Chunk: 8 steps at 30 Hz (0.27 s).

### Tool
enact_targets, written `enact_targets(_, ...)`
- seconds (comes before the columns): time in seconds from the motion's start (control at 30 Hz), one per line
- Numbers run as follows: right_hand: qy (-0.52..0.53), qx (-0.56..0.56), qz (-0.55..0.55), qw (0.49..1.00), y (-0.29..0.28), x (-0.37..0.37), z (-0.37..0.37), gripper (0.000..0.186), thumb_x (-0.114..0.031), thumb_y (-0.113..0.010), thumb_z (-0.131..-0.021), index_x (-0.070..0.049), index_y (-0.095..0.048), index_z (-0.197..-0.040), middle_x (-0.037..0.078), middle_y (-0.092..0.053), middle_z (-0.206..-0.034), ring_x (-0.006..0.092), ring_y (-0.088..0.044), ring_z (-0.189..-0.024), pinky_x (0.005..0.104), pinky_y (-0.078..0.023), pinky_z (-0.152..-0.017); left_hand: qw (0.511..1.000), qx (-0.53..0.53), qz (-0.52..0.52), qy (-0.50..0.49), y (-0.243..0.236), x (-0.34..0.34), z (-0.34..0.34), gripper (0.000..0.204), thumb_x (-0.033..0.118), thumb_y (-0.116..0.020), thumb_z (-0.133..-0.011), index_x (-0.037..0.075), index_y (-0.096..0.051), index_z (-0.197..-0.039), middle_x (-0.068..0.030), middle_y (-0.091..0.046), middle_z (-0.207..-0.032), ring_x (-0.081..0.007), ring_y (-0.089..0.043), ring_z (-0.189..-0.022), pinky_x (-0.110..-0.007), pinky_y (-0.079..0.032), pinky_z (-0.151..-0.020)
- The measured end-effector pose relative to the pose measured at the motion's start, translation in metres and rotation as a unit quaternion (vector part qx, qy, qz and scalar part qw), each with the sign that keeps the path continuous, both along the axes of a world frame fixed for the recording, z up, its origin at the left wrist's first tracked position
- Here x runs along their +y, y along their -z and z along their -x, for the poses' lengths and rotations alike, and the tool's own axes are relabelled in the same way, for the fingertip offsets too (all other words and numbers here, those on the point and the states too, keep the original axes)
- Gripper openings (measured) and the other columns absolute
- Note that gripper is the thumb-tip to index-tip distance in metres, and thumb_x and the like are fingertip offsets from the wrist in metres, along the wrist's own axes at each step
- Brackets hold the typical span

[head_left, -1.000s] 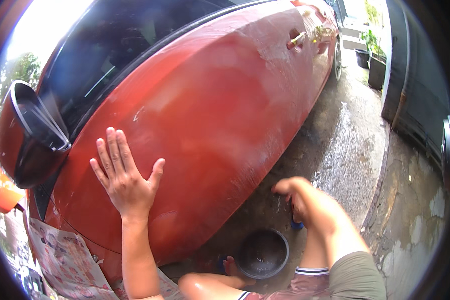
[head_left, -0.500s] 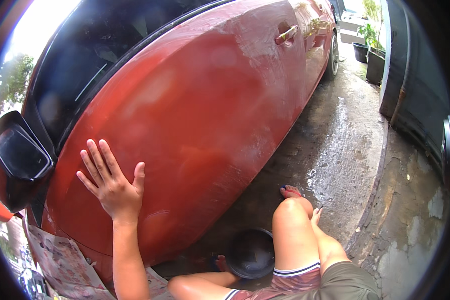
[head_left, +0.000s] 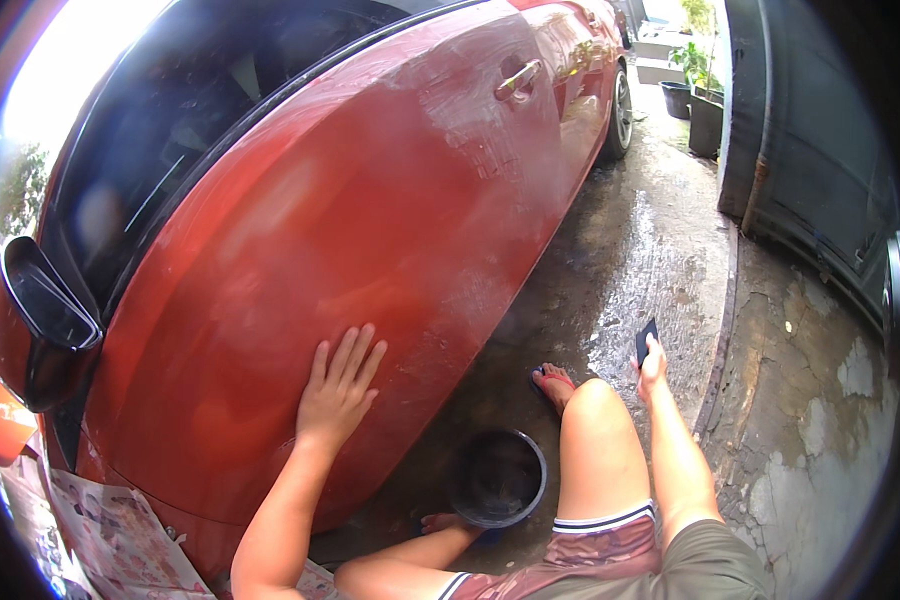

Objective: The person sits on the ground and uses a sanding block to sand the side panel of a red car. They repeatedly dip the sanding block into a bucket of water and continue sanding the car's surface.

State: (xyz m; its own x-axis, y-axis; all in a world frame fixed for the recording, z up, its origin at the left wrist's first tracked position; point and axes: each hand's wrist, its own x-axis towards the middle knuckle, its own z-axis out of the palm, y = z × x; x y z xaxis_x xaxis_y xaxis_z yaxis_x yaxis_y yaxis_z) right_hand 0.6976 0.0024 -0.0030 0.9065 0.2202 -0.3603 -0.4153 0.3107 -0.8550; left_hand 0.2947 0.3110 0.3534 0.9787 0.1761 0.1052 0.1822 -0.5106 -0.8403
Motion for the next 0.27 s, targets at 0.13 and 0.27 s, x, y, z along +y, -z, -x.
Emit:
enact_targets(0.13, -0.032, -0.05, -0.132, 0.989, -0.097, -0.019, -0.002, 0.042, -0.035, -0.057, -0.106, -0.004, -0.061, -0.134, 0.007, -0.069, -0.121, 0.016, -0.068, -0.108, 0.0337, -0.062, -0.089, 0.999, -0.028, -0.008, -0.018, -0.011, -0.004, 0.078, 0.094, 0.06, -0.071, -0.088, 0.03, -0.03, -0.168, -0.0064, -0.017, -0.178, -0.028, -0.013, -0.165, -0.06, -0.007, -0.131)
enact_targets(0.27, -0.222, -0.164, -0.161, 0.948, -0.192, -0.011, 0.036, 0.058, -0.034, -0.057, -0.106, -0.02, -0.044, -0.161, 0.008, -0.046, -0.161, 0.0212, -0.058, -0.134, 0.046, -0.053, -0.109, 0.983, -0.148, -0.094, -0.047, -0.06, -0.003, 0.17, 0.098, 0.078, -0.057, -0.091, 0.031, -0.023, -0.17, -0.0059, -0.014, -0.179, -0.0317, -0.006, -0.165, -0.061, -0.005, -0.132)
